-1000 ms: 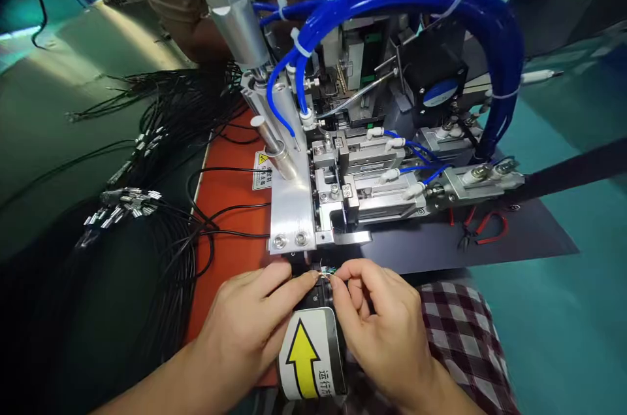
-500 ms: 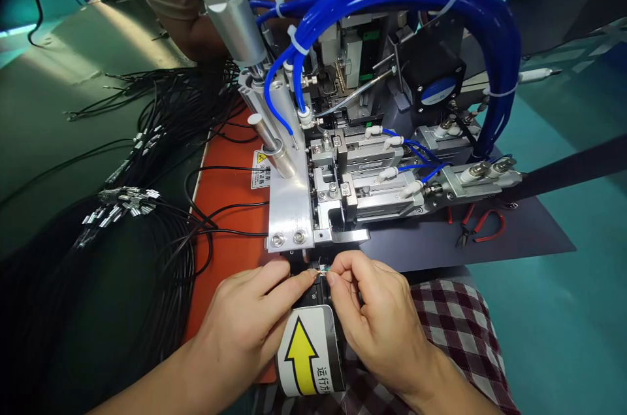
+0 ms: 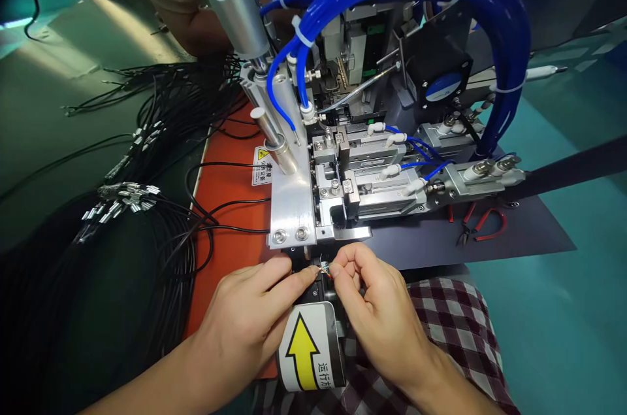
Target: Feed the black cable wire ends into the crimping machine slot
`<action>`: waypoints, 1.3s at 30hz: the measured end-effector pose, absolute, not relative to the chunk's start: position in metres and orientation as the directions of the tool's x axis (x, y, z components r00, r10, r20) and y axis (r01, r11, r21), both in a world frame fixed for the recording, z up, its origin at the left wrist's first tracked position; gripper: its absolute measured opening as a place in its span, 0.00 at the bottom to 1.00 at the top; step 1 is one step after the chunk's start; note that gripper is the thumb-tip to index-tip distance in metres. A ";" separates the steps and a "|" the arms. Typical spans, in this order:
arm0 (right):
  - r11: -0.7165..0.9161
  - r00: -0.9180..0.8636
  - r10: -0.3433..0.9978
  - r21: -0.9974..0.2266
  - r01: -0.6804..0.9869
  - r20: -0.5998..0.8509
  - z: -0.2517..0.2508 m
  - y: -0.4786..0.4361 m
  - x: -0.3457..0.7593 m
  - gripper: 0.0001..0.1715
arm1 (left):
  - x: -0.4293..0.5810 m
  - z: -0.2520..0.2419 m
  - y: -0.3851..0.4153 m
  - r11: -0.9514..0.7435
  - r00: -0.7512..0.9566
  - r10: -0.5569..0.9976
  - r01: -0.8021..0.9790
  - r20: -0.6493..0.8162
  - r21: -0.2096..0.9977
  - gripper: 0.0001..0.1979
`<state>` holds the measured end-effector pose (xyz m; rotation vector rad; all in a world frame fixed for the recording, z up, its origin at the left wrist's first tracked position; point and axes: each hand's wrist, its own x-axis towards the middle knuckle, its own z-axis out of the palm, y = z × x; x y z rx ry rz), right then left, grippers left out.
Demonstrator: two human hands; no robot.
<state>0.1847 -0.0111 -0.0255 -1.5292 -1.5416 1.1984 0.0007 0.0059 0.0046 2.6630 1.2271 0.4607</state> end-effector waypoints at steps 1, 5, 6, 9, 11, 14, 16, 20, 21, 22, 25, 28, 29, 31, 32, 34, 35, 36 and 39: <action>-0.118 -0.102 0.980 -0.919 0.375 -0.168 -0.025 -0.011 0.184 0.11 | 0.000 0.005 0.006 -0.646 0.615 0.763 0.709 0.199 0.284 0.13; -0.151 -0.084 0.976 -0.908 0.390 -0.199 -0.025 -0.011 0.183 0.11 | -0.001 0.005 0.004 -0.641 0.620 0.765 0.710 0.171 0.292 0.15; -0.160 -0.081 0.975 -0.902 0.402 -0.209 -0.025 -0.010 0.183 0.11 | -0.001 0.005 0.004 -0.640 0.621 0.765 0.710 0.168 0.293 0.15; -0.186 -0.087 0.966 -0.890 0.416 -0.243 -0.024 -0.009 0.183 0.12 | -0.001 0.005 0.004 -0.640 0.622 0.766 0.710 0.165 0.293 0.15; -0.188 -0.091 0.965 -0.889 0.418 -0.247 -0.023 -0.008 0.182 0.13 | -0.001 0.005 0.004 -0.641 0.621 0.765 0.713 0.168 0.284 0.14; -0.170 -0.091 0.968 -0.882 0.440 -0.232 -0.022 -0.008 0.182 0.13 | -0.001 0.004 0.004 -0.637 0.617 0.769 0.722 0.164 0.270 0.13; -0.134 -0.094 0.975 -0.869 0.476 -0.201 -0.021 -0.009 0.182 0.12 | -0.001 0.003 0.004 -0.636 0.617 0.770 0.722 0.160 0.272 0.13; -0.038 -0.089 0.990 -0.825 0.564 -0.106 -0.022 -0.012 0.182 0.09 | -0.002 0.004 0.003 -0.639 0.619 0.767 0.715 0.167 0.283 0.14; -0.051 -0.084 0.990 -0.832 0.553 -0.116 -0.023 -0.012 0.182 0.10 | -0.002 0.004 0.003 -0.639 0.618 0.767 0.715 0.170 0.282 0.14; -0.084 -0.079 0.986 -0.850 0.521 -0.146 -0.025 -0.012 0.182 0.10 | -0.001 0.005 0.003 -0.638 0.616 0.769 0.717 0.172 0.281 0.14; -0.216 -0.088 0.960 -0.905 0.367 -0.265 -0.028 -0.012 0.182 0.12 | -0.001 0.005 0.004 -0.637 0.615 0.770 0.717 0.172 0.284 0.14; -0.296 -0.111 0.937 -0.923 0.248 -0.330 -0.029 -0.010 0.183 0.13 | 0.000 0.005 0.004 -0.638 0.614 0.769 0.718 0.177 0.278 0.15; -0.309 -0.117 0.933 -0.925 0.220 -0.339 -0.028 -0.009 0.183 0.13 | 0.000 0.005 0.004 -0.639 0.613 0.769 0.720 0.182 0.272 0.15; -0.317 -0.127 0.931 -0.931 0.180 -0.342 -0.024 -0.007 0.183 0.14 | 0.000 0.004 0.004 -0.641 0.611 0.767 0.724 0.195 0.256 0.15; -0.317 -0.130 0.931 -0.933 0.170 -0.341 -0.022 -0.007 0.183 0.14 | 0.000 0.004 0.004 -0.643 0.611 0.766 0.724 0.201 0.250 0.15; -0.316 -0.138 0.931 -0.935 0.160 -0.338 -0.018 -0.007 0.182 0.13 | 0.000 0.004 0.004 -0.643 0.611 0.766 0.725 0.202 0.248 0.15; -0.319 -0.145 0.929 -0.934 0.159 -0.342 -0.016 -0.007 0.182 0.13 | 0.000 0.004 0.004 -0.641 0.608 0.768 0.725 0.201 0.253 0.15; -0.320 -0.150 0.927 -0.934 0.160 -0.344 -0.015 -0.009 0.182 0.13 | 0.000 0.005 0.004 -0.638 0.607 0.770 0.725 0.196 0.260 0.16; -0.333 -0.153 0.922 -0.930 0.152 -0.355 -0.015 -0.014 0.181 0.14 | 0.000 0.006 0.004 -0.634 0.606 0.773 0.725 0.188 0.269 0.15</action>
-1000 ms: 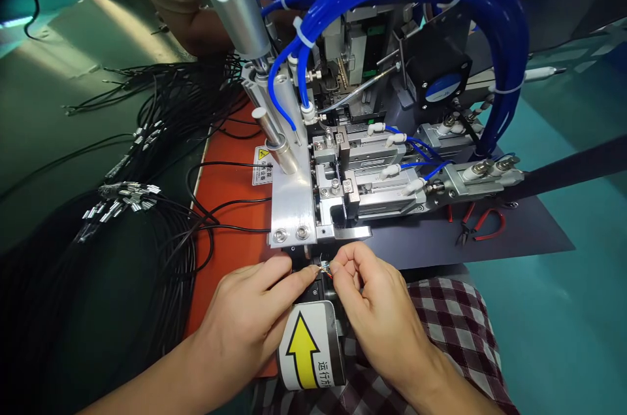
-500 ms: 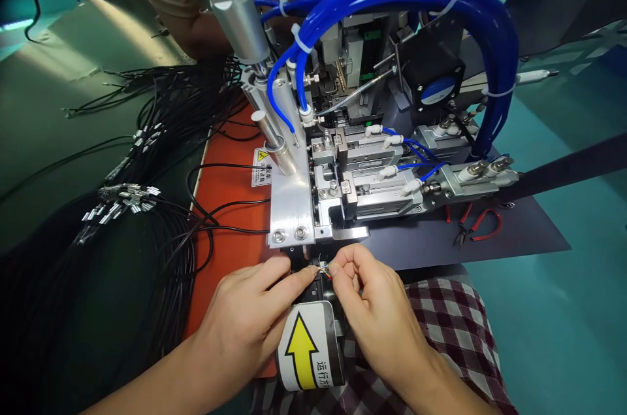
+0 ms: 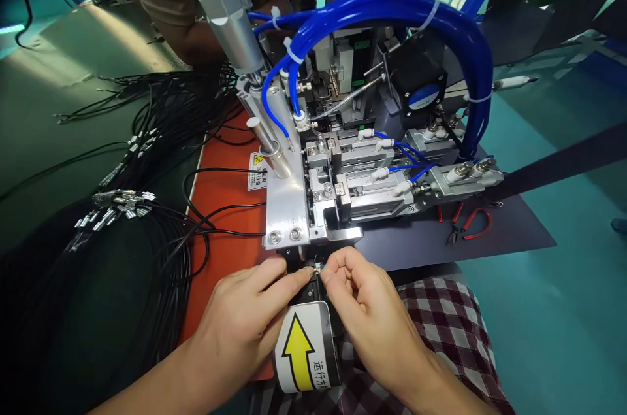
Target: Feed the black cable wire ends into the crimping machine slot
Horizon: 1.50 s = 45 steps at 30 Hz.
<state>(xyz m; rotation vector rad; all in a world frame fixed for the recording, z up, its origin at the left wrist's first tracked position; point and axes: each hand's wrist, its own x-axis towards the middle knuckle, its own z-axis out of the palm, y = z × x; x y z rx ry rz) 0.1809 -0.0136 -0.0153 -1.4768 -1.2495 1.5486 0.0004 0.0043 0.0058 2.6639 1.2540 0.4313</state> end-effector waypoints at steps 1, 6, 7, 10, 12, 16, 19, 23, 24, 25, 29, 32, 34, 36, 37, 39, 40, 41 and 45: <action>-0.350 -0.150 0.917 -0.926 0.139 -0.369 -0.016 -0.015 0.181 0.15 | 0.001 0.006 0.004 -0.634 0.605 0.773 0.726 0.190 0.267 0.15; -0.517 -0.178 0.839 -0.855 0.034 -0.514 -0.020 -0.012 0.184 0.19 | 0.001 0.005 0.004 -0.624 0.590 0.781 0.731 0.202 0.278 0.15; -0.533 -0.180 0.829 -0.846 0.036 -0.530 -0.020 -0.010 0.185 0.19 | 0.000 0.004 0.004 -0.620 0.586 0.784 0.732 0.204 0.282 0.16; -0.509 -0.138 0.848 -0.859 0.058 -0.512 -0.020 -0.006 0.188 0.18 | 0.000 0.003 0.005 -0.620 0.593 0.783 0.727 0.187 0.295 0.16; -0.476 -0.104 0.871 -0.878 0.054 -0.479 -0.019 -0.005 0.188 0.17 | -0.001 0.003 0.004 -0.622 0.602 0.781 0.722 0.167 0.304 0.16; -0.469 -0.112 0.874 -0.881 0.053 -0.472 -0.022 0.000 0.185 0.19 | -0.001 0.003 0.003 -0.626 0.602 0.778 0.720 0.180 0.299 0.16; -0.509 -0.148 0.844 -0.857 0.078 -0.515 -0.025 0.004 0.186 0.21 | 0.000 0.003 0.003 -0.631 0.599 0.775 0.720 0.199 0.289 0.16; -0.432 -0.144 0.879 -0.887 0.165 -0.455 -0.025 0.001 0.187 0.19 | 0.000 0.004 0.003 -0.631 0.597 0.776 0.724 0.205 0.280 0.16; -0.368 -0.128 0.909 -0.909 0.196 -0.396 -0.024 -0.001 0.187 0.17 | 0.000 0.004 0.004 -0.631 0.599 0.775 0.725 0.201 0.276 0.16; -0.303 -0.112 0.936 -0.926 0.226 -0.334 -0.023 -0.003 0.186 0.15 | 0.000 0.004 0.004 -0.631 0.600 0.776 0.726 0.196 0.275 0.16; -0.162 -0.088 0.976 -0.936 0.311 -0.198 -0.023 -0.008 0.181 0.12 | 0.000 0.005 0.004 -0.632 0.608 0.774 0.721 0.178 0.283 0.15; -0.175 -0.080 0.974 -0.932 0.318 -0.211 -0.024 -0.007 0.180 0.13 | -0.001 0.005 0.005 -0.629 0.605 0.776 0.721 0.179 0.289 0.15; -0.230 -0.067 0.964 -0.931 0.285 -0.258 -0.024 -0.006 0.180 0.13 | -0.001 0.006 0.005 -0.630 0.606 0.775 0.720 0.179 0.292 0.15; -0.298 -0.064 0.945 -0.926 0.234 -0.320 -0.023 -0.006 0.180 0.14 | -0.001 0.006 0.005 -0.630 0.609 0.775 0.719 0.171 0.293 0.15; -0.328 -0.066 0.935 -0.922 0.207 -0.347 -0.022 -0.005 0.180 0.15 | -0.001 0.006 0.004 -0.628 0.609 0.776 0.721 0.166 0.292 0.15; -0.374 -0.071 0.919 -0.913 0.161 -0.389 -0.021 -0.005 0.179 0.16 | -0.001 0.006 0.004 -0.625 0.605 0.779 0.726 0.164 0.287 0.14; -0.387 -0.073 0.914 -0.910 0.148 -0.400 -0.020 -0.006 0.179 0.17 | -0.001 0.007 0.004 -0.625 0.604 0.779 0.727 0.166 0.286 0.14; -0.391 -0.074 0.912 -0.910 0.141 -0.403 -0.020 -0.006 0.179 0.17 | 0.000 0.007 0.004 -0.625 0.604 0.779 0.726 0.169 0.286 0.14; -0.389 -0.064 0.913 -0.907 0.160 -0.403 -0.021 -0.007 0.179 0.17 | 0.000 0.008 0.004 -0.632 0.609 0.773 0.717 0.178 0.294 0.15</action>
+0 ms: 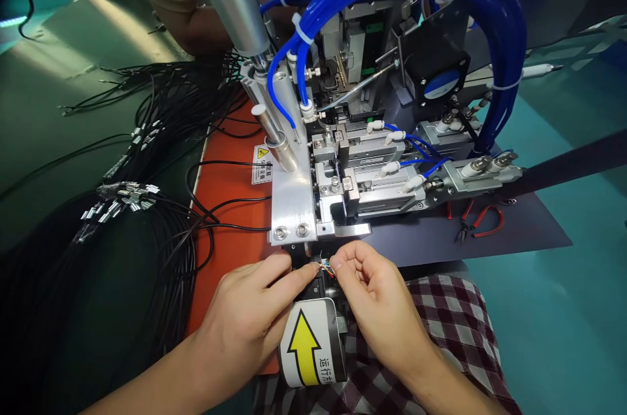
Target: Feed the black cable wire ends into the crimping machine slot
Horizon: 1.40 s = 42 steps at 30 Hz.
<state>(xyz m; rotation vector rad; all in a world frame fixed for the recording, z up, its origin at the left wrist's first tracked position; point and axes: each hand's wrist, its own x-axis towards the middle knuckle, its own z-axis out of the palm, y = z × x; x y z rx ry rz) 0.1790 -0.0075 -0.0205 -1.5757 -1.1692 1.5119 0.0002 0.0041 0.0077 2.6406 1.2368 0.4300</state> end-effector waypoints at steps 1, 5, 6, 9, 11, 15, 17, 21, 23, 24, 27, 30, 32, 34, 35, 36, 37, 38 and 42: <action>-0.390 -0.059 0.913 -0.905 0.167 -0.404 -0.021 -0.008 0.179 0.17 | 0.000 0.008 0.004 -0.632 0.607 0.774 0.717 0.182 0.294 0.15; -0.386 -0.047 0.915 -0.904 0.181 -0.400 -0.024 -0.008 0.180 0.17 | -0.001 0.006 0.004 -0.630 0.603 0.776 0.724 0.185 0.282 0.16; -0.385 -0.048 0.915 -0.905 0.183 -0.400 -0.025 -0.007 0.180 0.17 | -0.002 0.006 0.004 -0.630 0.604 0.776 0.725 0.181 0.279 0.16; -0.389 -0.042 0.914 -0.900 0.197 -0.404 -0.025 -0.007 0.179 0.17 | -0.002 0.006 0.004 -0.642 0.621 0.765 0.720 0.169 0.264 0.16; -0.392 -0.031 0.912 -0.892 0.226 -0.408 -0.025 -0.007 0.179 0.17 | 0.000 0.008 0.004 -0.655 0.639 0.755 0.716 0.150 0.243 0.16; -0.369 0.003 0.923 -0.879 0.303 -0.386 -0.022 -0.004 0.179 0.16 | 0.003 0.010 0.004 -0.652 0.644 0.757 0.733 0.112 0.192 0.16; -0.402 -0.036 0.905 -0.879 0.259 -0.424 -0.021 -0.002 0.181 0.17 | 0.003 0.009 0.004 -0.641 0.637 0.766 0.744 0.093 0.189 0.16; -0.520 -0.155 0.835 -0.849 0.094 -0.528 -0.021 -0.002 0.185 0.21 | -0.001 0.006 0.003 -0.633 0.638 0.768 0.740 0.064 0.228 0.18; -0.506 -0.130 0.849 -0.859 0.078 -0.512 -0.019 -0.003 0.186 0.20 | -0.003 0.004 0.003 -0.631 0.639 0.767 0.734 0.061 0.250 0.18; -0.494 -0.110 0.859 -0.866 0.081 -0.501 -0.018 -0.003 0.186 0.20 | -0.003 0.004 0.003 -0.631 0.638 0.767 0.733 0.063 0.256 0.18; -0.482 -0.057 0.871 -0.871 0.091 -0.488 -0.015 -0.003 0.184 0.18 | -0.003 0.004 0.003 -0.633 0.635 0.767 0.729 0.086 0.260 0.18; -0.478 -0.028 0.875 -0.873 0.096 -0.482 -0.014 -0.004 0.181 0.17 | -0.001 0.004 0.004 -0.637 0.634 0.766 0.722 0.110 0.269 0.18; -0.465 -0.027 0.882 -0.879 0.102 -0.470 -0.015 -0.005 0.181 0.16 | 0.000 0.004 0.005 -0.637 0.633 0.765 0.720 0.117 0.275 0.17; -0.446 -0.032 0.891 -0.887 0.120 -0.452 -0.017 -0.006 0.181 0.15 | 0.000 0.005 0.006 -0.635 0.631 0.767 0.720 0.115 0.280 0.17; -0.432 -0.035 0.897 -0.891 0.137 -0.441 -0.019 -0.007 0.181 0.14 | 0.000 0.005 0.006 -0.634 0.630 0.768 0.721 0.114 0.281 0.18; -0.414 -0.038 0.905 -0.897 0.158 -0.424 -0.021 -0.008 0.181 0.13 | -0.001 0.006 0.005 -0.634 0.631 0.768 0.721 0.113 0.282 0.18; -0.386 -0.042 0.916 -0.904 0.186 -0.400 -0.022 -0.008 0.181 0.13 | -0.001 0.006 0.005 -0.634 0.631 0.767 0.720 0.114 0.282 0.18; -0.347 -0.041 0.930 -0.911 0.225 -0.364 -0.023 -0.009 0.181 0.12 | -0.001 0.007 0.005 -0.637 0.634 0.765 0.718 0.115 0.281 0.18; -0.112 -0.056 0.987 -0.887 0.448 -0.152 -0.021 -0.009 0.182 0.10 | -0.001 0.007 0.004 -0.643 0.640 0.760 0.715 0.112 0.275 0.18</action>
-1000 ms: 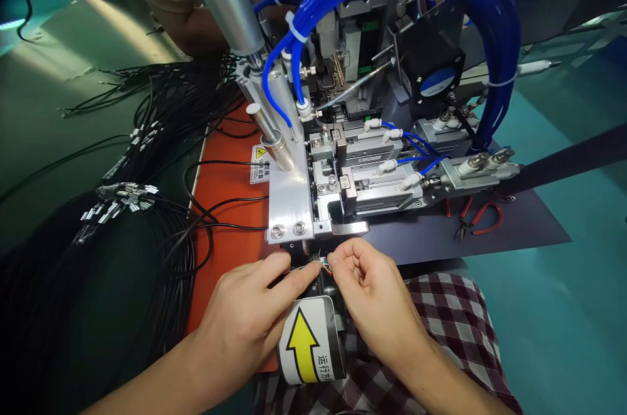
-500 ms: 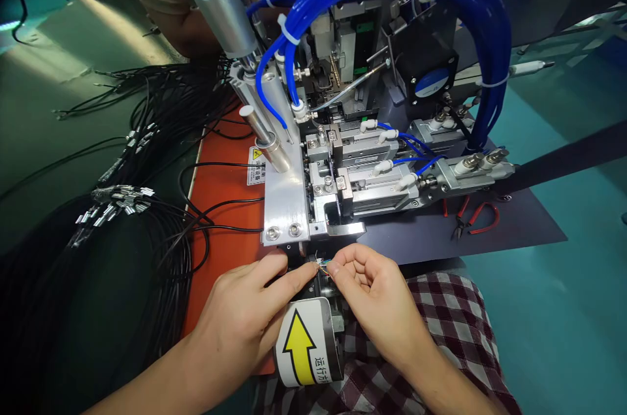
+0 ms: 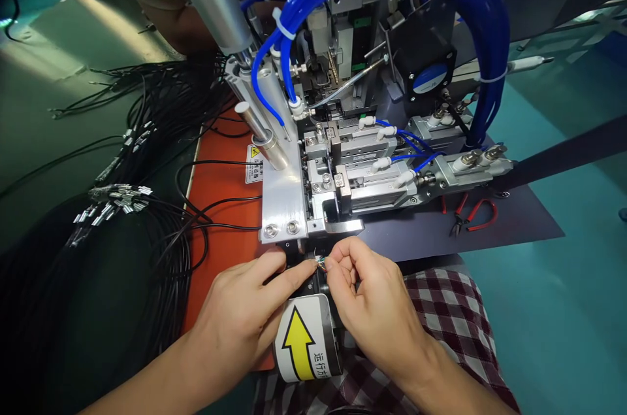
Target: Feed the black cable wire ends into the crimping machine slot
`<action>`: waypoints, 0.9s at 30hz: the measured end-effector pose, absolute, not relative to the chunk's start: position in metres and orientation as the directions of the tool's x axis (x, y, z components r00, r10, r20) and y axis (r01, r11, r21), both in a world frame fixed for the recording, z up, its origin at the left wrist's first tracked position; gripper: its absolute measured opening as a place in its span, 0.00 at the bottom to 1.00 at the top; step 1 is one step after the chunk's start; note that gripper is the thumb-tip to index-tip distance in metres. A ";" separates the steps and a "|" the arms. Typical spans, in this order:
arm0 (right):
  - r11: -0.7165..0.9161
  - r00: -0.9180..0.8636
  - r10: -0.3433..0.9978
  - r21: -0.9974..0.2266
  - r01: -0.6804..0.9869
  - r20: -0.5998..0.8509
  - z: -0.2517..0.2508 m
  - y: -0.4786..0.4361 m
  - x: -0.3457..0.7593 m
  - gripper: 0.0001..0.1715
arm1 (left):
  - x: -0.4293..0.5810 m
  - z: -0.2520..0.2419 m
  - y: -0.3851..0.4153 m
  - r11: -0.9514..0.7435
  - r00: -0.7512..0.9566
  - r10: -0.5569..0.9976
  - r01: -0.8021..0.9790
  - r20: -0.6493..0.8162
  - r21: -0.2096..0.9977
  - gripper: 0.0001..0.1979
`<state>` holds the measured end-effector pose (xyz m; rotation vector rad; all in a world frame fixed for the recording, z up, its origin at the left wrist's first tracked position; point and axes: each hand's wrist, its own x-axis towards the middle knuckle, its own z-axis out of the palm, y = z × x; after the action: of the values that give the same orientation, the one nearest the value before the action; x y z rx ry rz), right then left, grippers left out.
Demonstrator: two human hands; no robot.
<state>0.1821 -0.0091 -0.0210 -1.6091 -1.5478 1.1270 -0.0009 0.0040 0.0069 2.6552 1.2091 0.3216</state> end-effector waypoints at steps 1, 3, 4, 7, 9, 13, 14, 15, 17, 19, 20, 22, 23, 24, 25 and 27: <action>-0.062 -0.069 0.992 -0.868 0.493 -0.110 -0.020 -0.009 0.183 0.10 | -0.001 0.007 0.004 -0.645 0.642 0.759 0.715 0.111 0.270 0.18; -0.003 -0.091 0.994 -0.844 0.536 -0.061 -0.019 -0.009 0.184 0.09 | -0.001 0.006 0.004 -0.645 0.643 0.759 0.719 0.107 0.258 0.18; 0.009 -0.097 0.994 -0.844 0.536 -0.051 -0.019 -0.009 0.184 0.09 | -0.001 0.006 0.004 -0.646 0.644 0.758 0.720 0.103 0.254 0.18; -0.003 -0.104 0.992 -0.864 0.504 -0.064 -0.019 -0.010 0.185 0.09 | -0.002 0.006 0.004 -0.641 0.644 0.761 0.725 0.084 0.250 0.19; -0.022 -0.105 0.991 -0.874 0.486 -0.084 -0.019 -0.010 0.184 0.09 | -0.003 0.006 0.004 -0.638 0.644 0.762 0.728 0.068 0.250 0.19; -0.060 -0.099 0.988 -0.881 0.469 -0.120 -0.018 -0.009 0.184 0.09 | -0.002 0.007 0.004 -0.637 0.644 0.762 0.728 0.065 0.253 0.18; -0.066 -0.096 0.987 -0.880 0.470 -0.125 -0.017 -0.008 0.184 0.09 | -0.002 0.007 0.004 -0.638 0.644 0.762 0.727 0.072 0.252 0.18; -0.069 -0.093 0.988 -0.879 0.472 -0.127 -0.017 -0.008 0.184 0.10 | -0.001 0.007 0.004 -0.640 0.643 0.762 0.727 0.082 0.250 0.17; -0.075 -0.083 0.988 -0.872 0.484 -0.131 -0.017 -0.007 0.183 0.10 | -0.001 0.007 0.005 -0.641 0.641 0.762 0.727 0.093 0.247 0.17; -0.079 -0.076 0.988 -0.855 0.513 -0.137 -0.016 -0.007 0.183 0.11 | 0.000 0.008 0.005 -0.640 0.638 0.764 0.729 0.099 0.243 0.17; -0.073 -0.074 0.988 -0.838 0.540 -0.134 -0.015 -0.007 0.182 0.11 | 0.000 0.008 0.006 -0.642 0.639 0.763 0.729 0.100 0.240 0.17; -0.041 -0.073 0.991 -0.788 0.614 -0.109 -0.014 -0.008 0.181 0.12 | 0.000 0.008 0.006 -0.643 0.641 0.762 0.730 0.095 0.230 0.18; -0.015 -0.075 0.994 -0.756 0.654 -0.084 -0.013 -0.009 0.180 0.11 | 0.000 0.008 0.006 -0.645 0.644 0.760 0.729 0.090 0.227 0.18; 0.015 -0.076 0.996 -0.722 0.692 -0.052 -0.012 -0.009 0.179 0.11 | 0.000 0.009 0.006 -0.645 0.646 0.759 0.730 0.081 0.225 0.18; 0.045 -0.077 0.997 -0.687 0.725 -0.015 -0.012 -0.010 0.178 0.11 | 0.000 0.009 0.006 -0.645 0.647 0.759 0.731 0.074 0.224 0.18; 0.094 -0.077 0.996 -0.626 0.774 0.054 -0.011 -0.010 0.176 0.10 | 0.000 0.009 0.005 -0.642 0.648 0.760 0.733 0.061 0.225 0.18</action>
<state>0.1764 -0.0100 -0.0105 -1.7306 -1.9062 0.6179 0.0002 0.0054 0.0094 2.6852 1.2282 0.2223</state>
